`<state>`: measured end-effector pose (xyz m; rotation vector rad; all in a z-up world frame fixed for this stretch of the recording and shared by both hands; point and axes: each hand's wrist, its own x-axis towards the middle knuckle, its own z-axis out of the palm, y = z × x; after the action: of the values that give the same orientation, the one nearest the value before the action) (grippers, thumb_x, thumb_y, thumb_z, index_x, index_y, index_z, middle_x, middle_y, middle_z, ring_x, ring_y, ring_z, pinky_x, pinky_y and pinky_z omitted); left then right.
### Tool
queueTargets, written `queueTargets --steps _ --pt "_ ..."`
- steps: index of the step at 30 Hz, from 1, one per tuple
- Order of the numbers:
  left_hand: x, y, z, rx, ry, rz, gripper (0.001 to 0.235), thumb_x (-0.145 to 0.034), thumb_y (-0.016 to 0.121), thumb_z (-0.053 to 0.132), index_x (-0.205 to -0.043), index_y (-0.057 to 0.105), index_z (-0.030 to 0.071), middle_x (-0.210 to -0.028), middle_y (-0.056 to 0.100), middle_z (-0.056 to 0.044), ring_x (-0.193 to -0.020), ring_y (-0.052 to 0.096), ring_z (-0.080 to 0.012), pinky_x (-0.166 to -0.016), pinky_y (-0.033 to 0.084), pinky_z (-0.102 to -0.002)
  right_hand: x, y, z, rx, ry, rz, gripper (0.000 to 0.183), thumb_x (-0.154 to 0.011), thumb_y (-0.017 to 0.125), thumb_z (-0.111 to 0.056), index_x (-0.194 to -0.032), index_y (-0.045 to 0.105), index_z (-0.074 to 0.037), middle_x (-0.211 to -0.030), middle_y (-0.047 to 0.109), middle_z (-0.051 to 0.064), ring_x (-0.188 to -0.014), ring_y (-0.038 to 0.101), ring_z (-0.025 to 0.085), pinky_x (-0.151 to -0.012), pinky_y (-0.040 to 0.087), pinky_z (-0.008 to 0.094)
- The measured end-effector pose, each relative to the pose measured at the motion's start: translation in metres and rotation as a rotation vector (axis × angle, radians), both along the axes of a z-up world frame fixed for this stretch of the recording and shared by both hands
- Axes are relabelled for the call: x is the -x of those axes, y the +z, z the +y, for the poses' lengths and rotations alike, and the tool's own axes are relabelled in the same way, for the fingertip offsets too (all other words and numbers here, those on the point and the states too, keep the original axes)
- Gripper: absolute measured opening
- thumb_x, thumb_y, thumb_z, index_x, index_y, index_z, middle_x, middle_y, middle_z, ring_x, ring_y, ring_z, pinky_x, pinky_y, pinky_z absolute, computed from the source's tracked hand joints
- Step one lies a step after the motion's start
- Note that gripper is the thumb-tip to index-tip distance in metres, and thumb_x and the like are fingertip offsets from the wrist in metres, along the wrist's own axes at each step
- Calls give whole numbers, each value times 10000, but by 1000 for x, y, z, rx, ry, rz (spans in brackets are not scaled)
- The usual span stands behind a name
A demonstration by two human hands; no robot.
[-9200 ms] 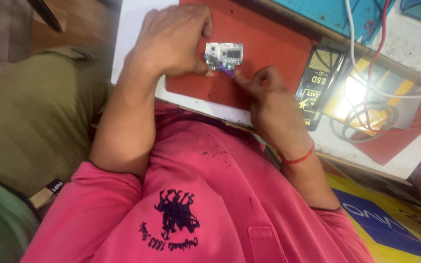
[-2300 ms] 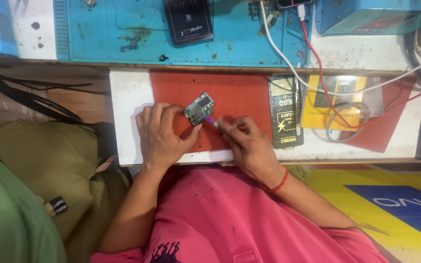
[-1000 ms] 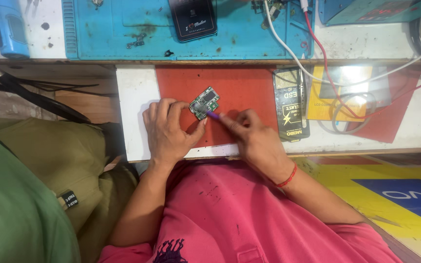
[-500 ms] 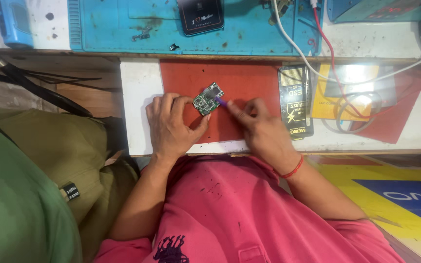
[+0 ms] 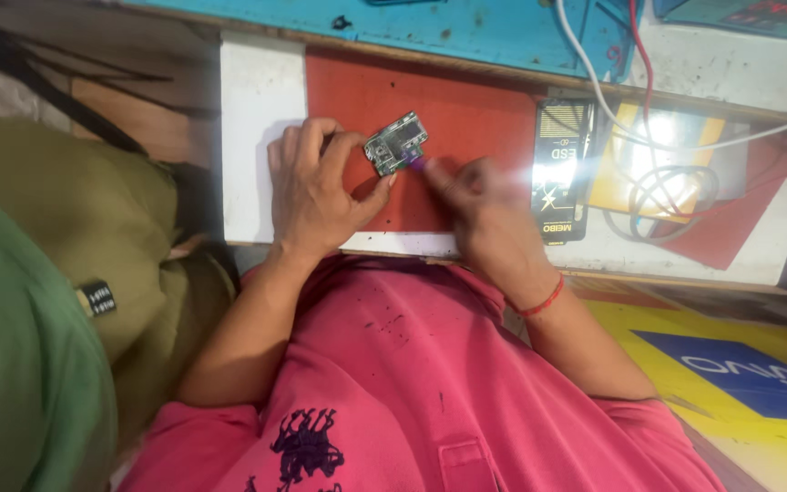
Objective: The person uses a hot air gun to heat a small circuit board placed on a red mat. Afterward, they use a purple pen-like tool to scrape or clean the surface of the board. The workspace is cluttered with various electronic components and tools.
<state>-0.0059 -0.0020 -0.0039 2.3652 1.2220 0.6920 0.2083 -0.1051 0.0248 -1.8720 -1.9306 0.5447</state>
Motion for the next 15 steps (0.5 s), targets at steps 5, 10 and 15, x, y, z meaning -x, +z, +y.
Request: queueTargets --steps 5,10,15 --pt "-2 3 2 6 -1 -2 446 -800 898 364 -1104 687 114 -1122 549 -44 -1050 517 -270 -907 387 -452 -3 2 1 4 -116 -51 547 -931 596 36 -1440 648 -158 -1124 600 166 -856 649 339 -695 528 459" --pt "-1 4 1 0 5 -7 463 -773 890 362 -1100 677 114 -1119 555 -50 -1047 521 -272 -906 383 -458 -3 2 1 0 66 -12 614 -833 621 19 -1407 661 -196 -1103 610 154 -860 650 350 -724 541 455" --pt "0 4 -2 3 4 2 461 -789 894 357 -1114 675 114 -1122 554 -47 -1050 519 -277 -902 382 -457 1 8 2 57 50 -23 651 -786 667 -45 -1423 653 -182 -1071 606 156 -829 640 350 -703 528 457"
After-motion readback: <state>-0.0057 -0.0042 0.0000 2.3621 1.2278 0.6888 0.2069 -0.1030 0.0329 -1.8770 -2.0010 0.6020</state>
